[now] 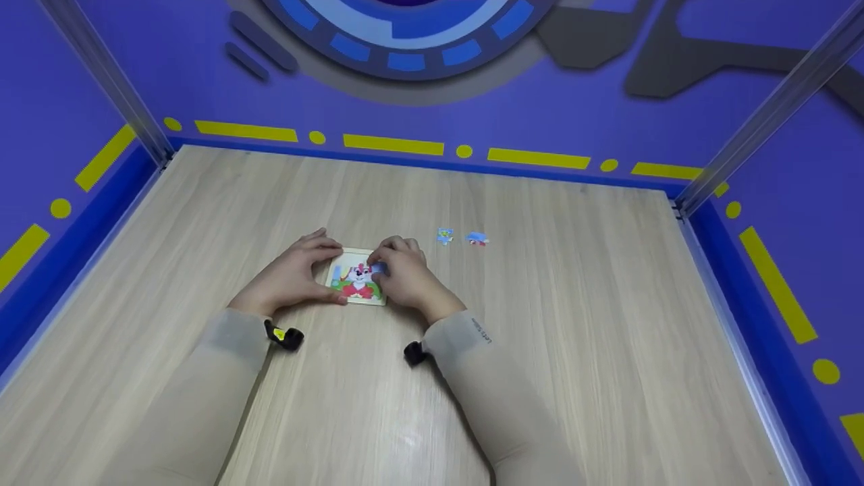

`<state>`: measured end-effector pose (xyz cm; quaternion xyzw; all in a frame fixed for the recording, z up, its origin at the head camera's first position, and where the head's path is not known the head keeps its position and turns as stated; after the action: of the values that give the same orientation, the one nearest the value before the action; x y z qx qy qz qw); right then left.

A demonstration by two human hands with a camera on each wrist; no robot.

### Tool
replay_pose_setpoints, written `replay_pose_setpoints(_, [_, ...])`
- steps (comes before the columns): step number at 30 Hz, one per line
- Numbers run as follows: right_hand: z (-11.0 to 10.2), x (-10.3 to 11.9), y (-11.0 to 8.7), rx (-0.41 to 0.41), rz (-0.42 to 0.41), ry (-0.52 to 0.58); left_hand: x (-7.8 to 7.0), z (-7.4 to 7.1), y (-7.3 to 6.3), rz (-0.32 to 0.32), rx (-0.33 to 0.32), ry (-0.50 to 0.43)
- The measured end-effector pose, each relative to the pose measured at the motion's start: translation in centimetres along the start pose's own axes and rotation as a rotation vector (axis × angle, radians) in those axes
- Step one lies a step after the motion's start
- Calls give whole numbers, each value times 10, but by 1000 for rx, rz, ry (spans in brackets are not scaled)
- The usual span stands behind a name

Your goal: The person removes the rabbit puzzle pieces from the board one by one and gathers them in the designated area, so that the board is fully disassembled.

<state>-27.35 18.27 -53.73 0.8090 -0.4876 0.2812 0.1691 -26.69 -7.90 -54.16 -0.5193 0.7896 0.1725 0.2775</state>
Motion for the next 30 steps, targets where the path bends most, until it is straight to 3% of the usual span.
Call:
replay_pose_setpoints(12, [-3, 0, 5, 7, -22, 24, 1, -5, 0, 0, -10, -8])
replay_pose_setpoints(30, [-2, -7, -3, -42, -47, 52, 1, 0, 1, -14, 6, -6])
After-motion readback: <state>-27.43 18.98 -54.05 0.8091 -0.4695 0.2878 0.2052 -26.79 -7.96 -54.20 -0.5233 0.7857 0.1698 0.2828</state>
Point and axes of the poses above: each hand's wrist, its own y-axis towards the middle knuckle, its own z-axis out of the palm, x = y × z, the point moved 1 cm from there along y, towards the middle knuckle, and after that the axes turned 1 degree about -z, right-handed, at the moved point
